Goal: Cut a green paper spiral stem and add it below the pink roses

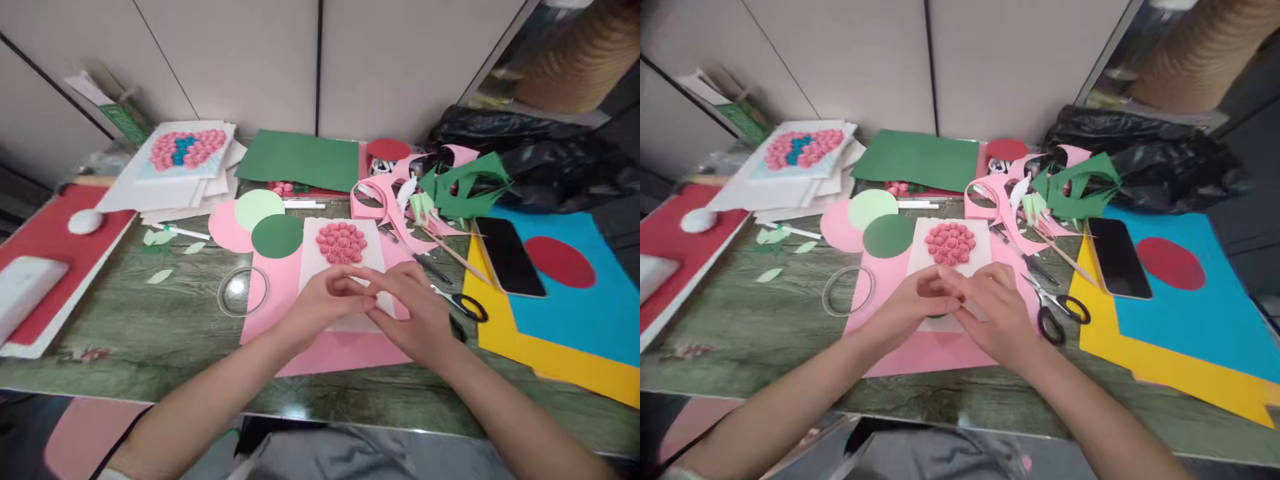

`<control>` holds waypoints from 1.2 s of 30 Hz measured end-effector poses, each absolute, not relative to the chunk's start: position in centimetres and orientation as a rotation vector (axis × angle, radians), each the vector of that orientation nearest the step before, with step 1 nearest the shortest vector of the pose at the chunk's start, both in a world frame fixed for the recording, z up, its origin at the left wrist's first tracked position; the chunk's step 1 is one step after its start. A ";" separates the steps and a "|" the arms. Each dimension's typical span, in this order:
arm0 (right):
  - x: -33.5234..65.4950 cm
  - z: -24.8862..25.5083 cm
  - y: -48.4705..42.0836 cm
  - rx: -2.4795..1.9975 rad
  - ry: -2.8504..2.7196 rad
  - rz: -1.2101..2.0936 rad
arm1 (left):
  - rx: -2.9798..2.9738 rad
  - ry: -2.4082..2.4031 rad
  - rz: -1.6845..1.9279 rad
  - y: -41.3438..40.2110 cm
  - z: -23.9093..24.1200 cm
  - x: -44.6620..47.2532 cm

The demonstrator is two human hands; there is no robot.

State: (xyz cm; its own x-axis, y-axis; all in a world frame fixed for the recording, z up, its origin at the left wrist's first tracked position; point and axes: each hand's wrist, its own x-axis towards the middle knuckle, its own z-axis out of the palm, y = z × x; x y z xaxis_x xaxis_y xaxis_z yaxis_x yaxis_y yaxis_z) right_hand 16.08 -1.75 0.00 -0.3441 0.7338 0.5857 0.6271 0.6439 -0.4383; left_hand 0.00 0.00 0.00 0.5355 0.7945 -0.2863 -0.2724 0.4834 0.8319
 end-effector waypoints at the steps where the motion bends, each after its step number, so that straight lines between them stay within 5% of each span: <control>1: 16.2 0.0 -1.8 -1.052 -2.080 0.109 | 0.812 0.745 0.737 0.0 0.0 0.0; 11: 16.4 -0.3 -1.9 -1.029 -2.057 0.025 | 0.780 0.747 0.750 0.2 -0.2 -0.2; 20: 16.4 0.8 -1.9 -1.226 -1.933 0.763 | 0.808 0.781 0.698 0.2 -0.1 -0.3; 36: 16.1 0.7 -1.9 -1.148 -2.004 0.608 | 0.852 0.662 0.676 0.0 0.4 0.1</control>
